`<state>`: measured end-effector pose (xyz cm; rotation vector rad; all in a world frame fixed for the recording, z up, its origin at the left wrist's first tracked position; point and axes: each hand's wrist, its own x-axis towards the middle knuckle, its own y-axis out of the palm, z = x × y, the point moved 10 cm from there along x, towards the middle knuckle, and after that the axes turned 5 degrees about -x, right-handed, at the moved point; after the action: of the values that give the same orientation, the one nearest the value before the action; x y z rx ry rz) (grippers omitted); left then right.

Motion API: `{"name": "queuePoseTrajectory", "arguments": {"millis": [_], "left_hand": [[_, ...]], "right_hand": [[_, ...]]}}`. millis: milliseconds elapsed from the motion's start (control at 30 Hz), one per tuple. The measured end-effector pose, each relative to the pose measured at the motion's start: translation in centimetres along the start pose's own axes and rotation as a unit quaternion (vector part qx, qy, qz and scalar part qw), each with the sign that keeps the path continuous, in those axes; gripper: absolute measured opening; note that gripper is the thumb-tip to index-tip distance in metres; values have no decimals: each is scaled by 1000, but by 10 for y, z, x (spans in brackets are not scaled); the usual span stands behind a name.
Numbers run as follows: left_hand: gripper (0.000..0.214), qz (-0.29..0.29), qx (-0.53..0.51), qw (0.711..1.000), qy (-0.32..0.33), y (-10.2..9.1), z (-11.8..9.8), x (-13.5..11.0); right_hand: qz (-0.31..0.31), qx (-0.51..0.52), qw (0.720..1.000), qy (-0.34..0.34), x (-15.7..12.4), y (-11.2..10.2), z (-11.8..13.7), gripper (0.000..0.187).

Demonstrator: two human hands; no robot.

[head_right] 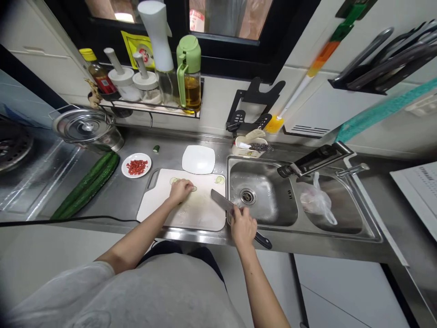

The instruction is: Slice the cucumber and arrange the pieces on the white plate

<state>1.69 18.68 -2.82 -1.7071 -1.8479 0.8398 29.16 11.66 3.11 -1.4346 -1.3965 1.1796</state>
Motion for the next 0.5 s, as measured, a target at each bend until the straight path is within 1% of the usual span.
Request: {"name": "queuePoseTrajectory", "arguments": {"millis": [100,200,333,500], "left_hand": [[10,-18,50,999,3,-2,4,12],[11,-15,67,998,-2,-1,9,18],[10,-15,76,997,-2,0,15,19],[9,-36,70,997,-2,-2,19,18]], "right_hand": [[3,14,1000,5,-4,4,-5,38],[9,19,1000,7,-5,8,-8,40],[19,20,1000,8,-3,10,-7,40],[23,34,999,9,4,7,2,39]]}}
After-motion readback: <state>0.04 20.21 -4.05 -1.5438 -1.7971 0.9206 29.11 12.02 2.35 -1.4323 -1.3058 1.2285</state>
